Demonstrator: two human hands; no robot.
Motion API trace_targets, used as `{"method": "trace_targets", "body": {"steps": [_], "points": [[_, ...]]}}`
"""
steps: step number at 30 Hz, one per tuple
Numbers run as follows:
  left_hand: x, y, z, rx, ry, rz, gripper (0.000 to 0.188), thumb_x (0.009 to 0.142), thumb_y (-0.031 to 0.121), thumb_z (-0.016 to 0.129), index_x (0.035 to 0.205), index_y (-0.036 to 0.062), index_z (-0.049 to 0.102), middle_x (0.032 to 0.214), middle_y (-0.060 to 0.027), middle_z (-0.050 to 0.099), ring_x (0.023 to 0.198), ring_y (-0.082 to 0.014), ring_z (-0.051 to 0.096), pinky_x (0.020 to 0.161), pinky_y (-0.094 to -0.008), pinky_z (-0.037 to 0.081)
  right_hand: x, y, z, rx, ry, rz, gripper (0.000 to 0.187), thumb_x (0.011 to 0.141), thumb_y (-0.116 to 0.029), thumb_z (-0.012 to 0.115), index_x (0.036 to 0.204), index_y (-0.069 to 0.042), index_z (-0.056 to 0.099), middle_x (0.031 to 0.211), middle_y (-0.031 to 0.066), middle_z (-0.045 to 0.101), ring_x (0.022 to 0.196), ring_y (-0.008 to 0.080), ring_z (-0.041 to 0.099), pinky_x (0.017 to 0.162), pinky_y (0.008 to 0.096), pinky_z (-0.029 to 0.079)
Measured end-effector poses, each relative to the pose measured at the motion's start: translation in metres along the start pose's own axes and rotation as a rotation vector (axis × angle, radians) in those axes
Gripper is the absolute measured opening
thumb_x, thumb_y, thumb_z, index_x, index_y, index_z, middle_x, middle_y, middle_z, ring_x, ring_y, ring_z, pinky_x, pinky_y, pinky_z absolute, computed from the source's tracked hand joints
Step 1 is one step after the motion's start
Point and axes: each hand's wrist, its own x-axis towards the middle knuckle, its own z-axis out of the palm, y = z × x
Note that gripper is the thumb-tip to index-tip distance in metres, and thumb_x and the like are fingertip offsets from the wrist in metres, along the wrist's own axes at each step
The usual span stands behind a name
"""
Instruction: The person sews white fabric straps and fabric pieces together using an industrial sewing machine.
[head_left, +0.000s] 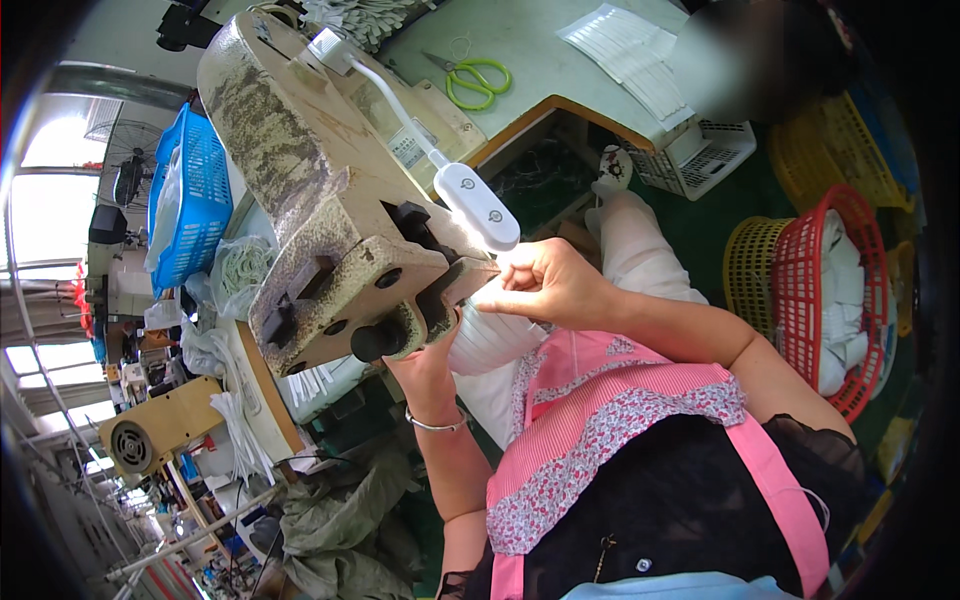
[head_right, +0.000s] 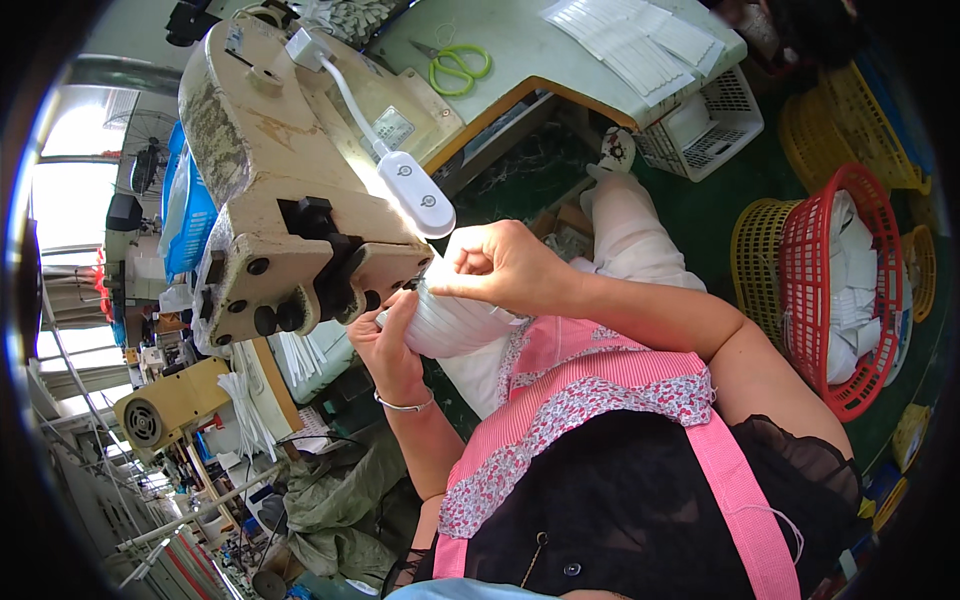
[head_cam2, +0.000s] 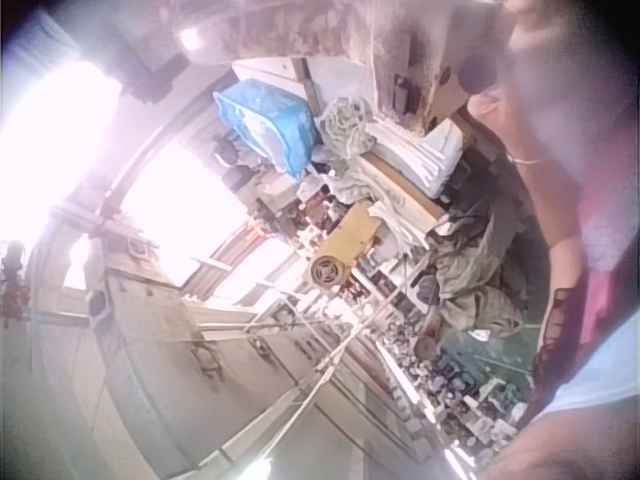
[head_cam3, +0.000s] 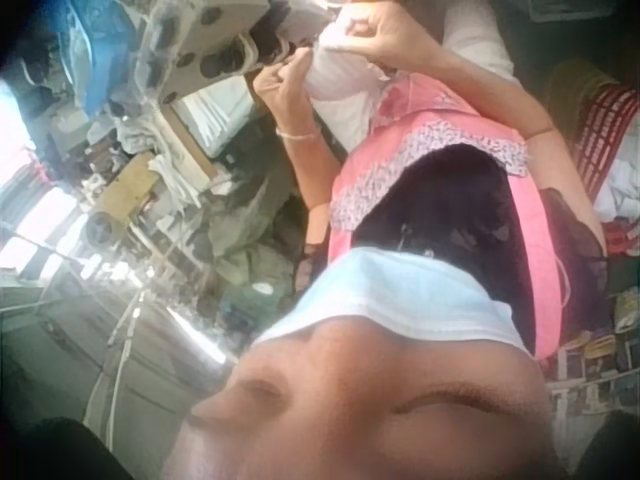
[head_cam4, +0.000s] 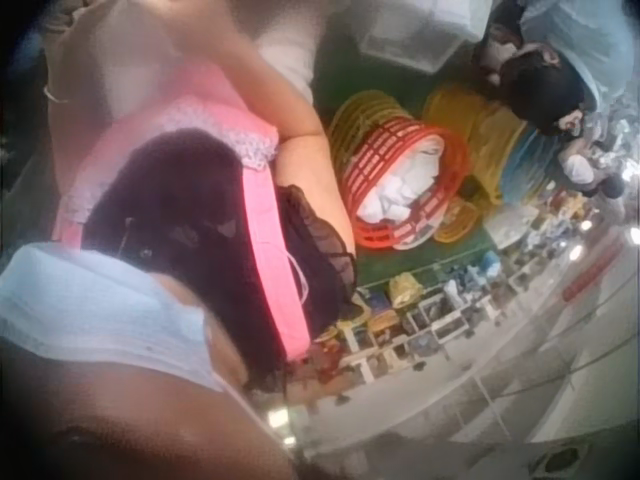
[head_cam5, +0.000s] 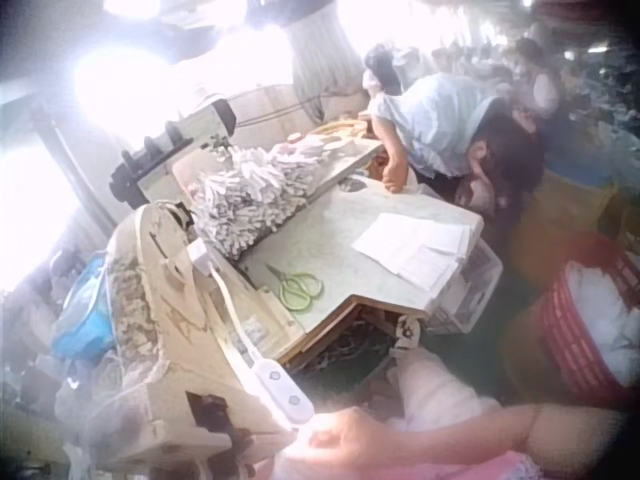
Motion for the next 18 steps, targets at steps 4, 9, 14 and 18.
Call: {"method": "trace_targets", "body": {"steps": [4,9,14,18], "points": [[0.002,-0.002,-0.004,-0.056,-0.01,-0.057,0.012,0.079,-0.001,0.074,0.089,-0.008,0.074,0.082,-0.0094,0.071,0.074,-0.0126,0.063,0.075,-0.0244,0.049,0.001,0.007,0.003,0.028,0.054,-0.014,0.019,0.085,-0.013,0.079,0.083,-0.001,0.064,0.073,-0.0024,0.063,0.071,0.0003,0.052,0.062,0.02,0.044],[0.004,0.0,-0.008,-0.068,-0.051,-0.082,0.013,0.08,-0.001,0.074,0.09,-0.0093,0.073,0.082,-0.0088,0.07,0.074,-0.0114,0.063,0.072,-0.0229,0.049,0.005,0.001,0.004,0.099,0.072,-0.091,0.023,0.082,-0.016,0.081,0.078,-0.003,0.063,0.063,-0.0057,0.056,0.063,-0.0002,0.045,0.056,0.0203,0.037],[0.004,0.006,0.002,0.017,-0.122,-0.04,0.011,0.083,-0.003,0.074,0.092,-0.0086,0.073,0.084,-0.0069,0.07,0.076,-0.0095,0.063,0.072,-0.0199,0.048,0.009,-0.002,-0.008,-0.08,0.031,-0.054,0.027,0.08,-0.018,0.084,0.075,-0.004,0.061,0.059,-0.0078,0.05,0.059,-0.0002,0.038,0.052,0.0208,0.031],[0.009,0.0,-0.003,0.028,-0.107,-0.049,0.013,0.08,-0.004,0.074,0.093,-0.0072,0.073,0.088,-0.0072,0.071,0.079,-0.0102,0.064,0.074,-0.0208,0.049,0.006,0.006,0.004,0.065,0.066,-0.098,0.026,0.081,-0.015,0.083,0.075,-0.004,0.06,0.061,-0.0064,0.054,0.061,-0.0009,0.043,0.053,0.0209,0.034]]}}
